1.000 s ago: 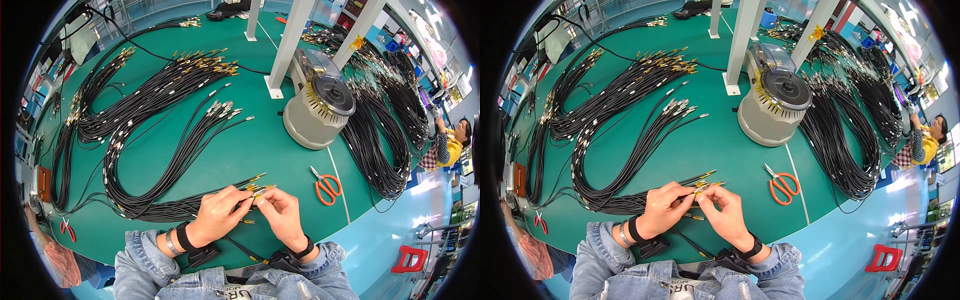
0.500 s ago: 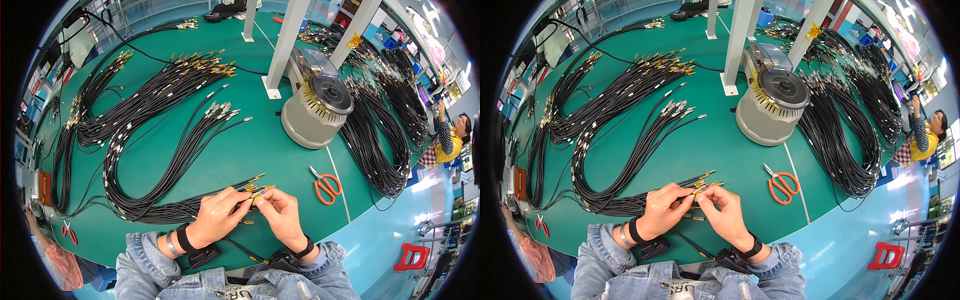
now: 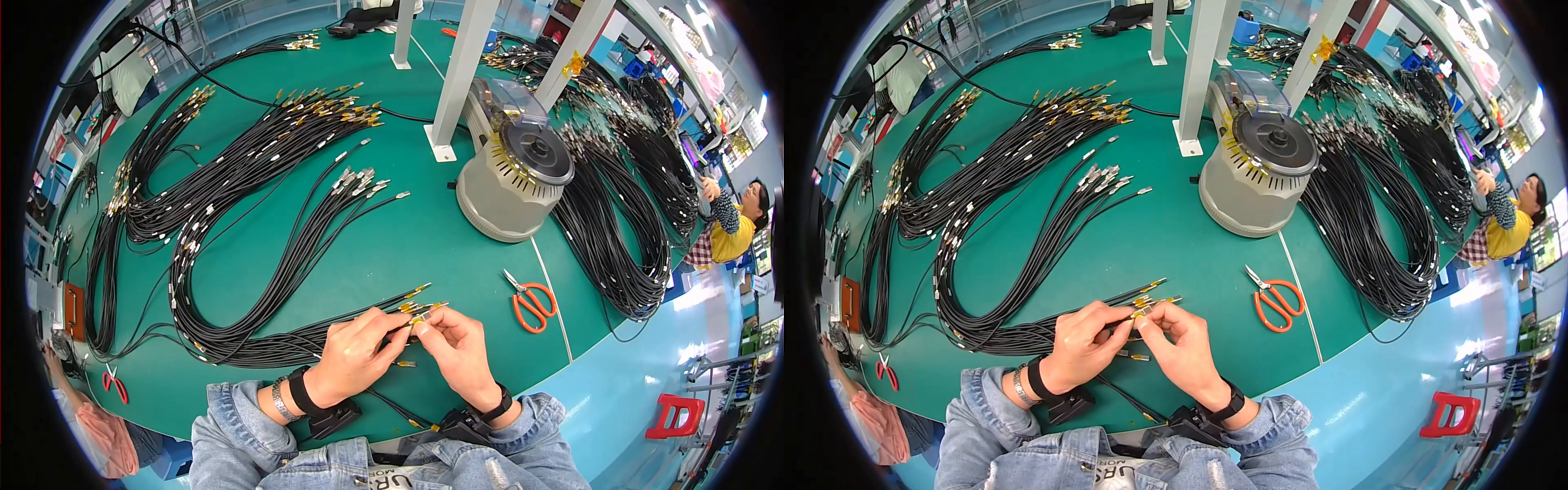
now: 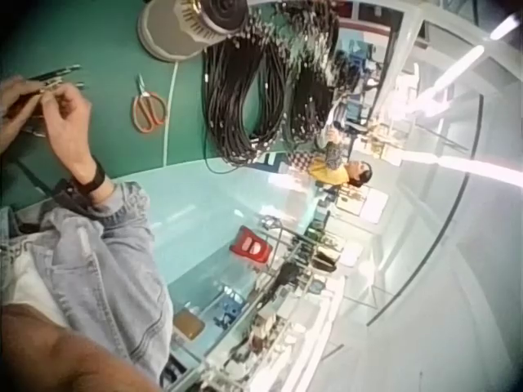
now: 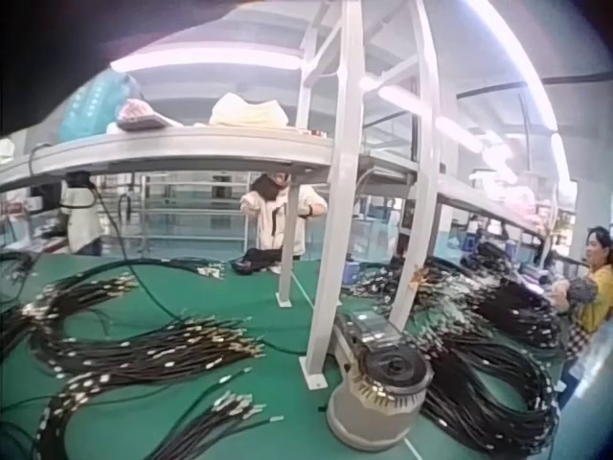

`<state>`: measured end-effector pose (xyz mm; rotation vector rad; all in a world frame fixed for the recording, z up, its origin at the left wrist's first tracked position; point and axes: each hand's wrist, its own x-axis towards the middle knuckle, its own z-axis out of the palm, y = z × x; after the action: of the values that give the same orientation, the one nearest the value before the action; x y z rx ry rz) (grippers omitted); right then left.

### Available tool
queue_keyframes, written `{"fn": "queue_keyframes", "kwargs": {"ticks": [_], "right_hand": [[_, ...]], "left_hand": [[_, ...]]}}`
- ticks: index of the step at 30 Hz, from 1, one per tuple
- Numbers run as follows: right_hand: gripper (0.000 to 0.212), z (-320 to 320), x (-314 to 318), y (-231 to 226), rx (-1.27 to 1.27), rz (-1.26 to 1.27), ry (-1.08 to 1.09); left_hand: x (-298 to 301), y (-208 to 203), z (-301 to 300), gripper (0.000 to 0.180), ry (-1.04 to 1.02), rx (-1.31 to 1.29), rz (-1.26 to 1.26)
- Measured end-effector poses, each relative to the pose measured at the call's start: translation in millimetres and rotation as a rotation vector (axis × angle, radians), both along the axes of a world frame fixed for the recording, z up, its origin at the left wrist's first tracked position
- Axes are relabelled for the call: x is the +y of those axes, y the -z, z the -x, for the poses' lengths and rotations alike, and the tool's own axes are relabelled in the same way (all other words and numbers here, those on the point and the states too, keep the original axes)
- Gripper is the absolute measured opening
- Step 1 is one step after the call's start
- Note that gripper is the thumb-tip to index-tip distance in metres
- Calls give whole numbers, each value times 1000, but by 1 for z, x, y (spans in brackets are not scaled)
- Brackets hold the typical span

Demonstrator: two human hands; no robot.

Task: The person selects a cable from a bundle on the table and picks up a yellow component from a dispenser. They then fit the yellow component onto the end of the cable by hand.

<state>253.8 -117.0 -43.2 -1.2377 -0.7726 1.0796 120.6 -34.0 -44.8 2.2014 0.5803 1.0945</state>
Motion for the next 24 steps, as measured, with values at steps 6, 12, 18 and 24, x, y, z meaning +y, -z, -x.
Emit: {"fn": "queue_keyframes", "kwargs": {"ticks": [6,12,18,24], "right_hand": [[8,-1,-2,2,-13,3,-4],[7,0,-2,-1,-32,-11,-9],[9,-1,-4,-1,-49,20,-21],[12,-1,-2,-2,-13,45,-31]], "left_hand": [[6,8,6,39,72,77,-357],[9,11,6,45,39,83,-424],[7,8,7,41,-4,104,-398],[4,3,6,36,-29,87,-342]]}}
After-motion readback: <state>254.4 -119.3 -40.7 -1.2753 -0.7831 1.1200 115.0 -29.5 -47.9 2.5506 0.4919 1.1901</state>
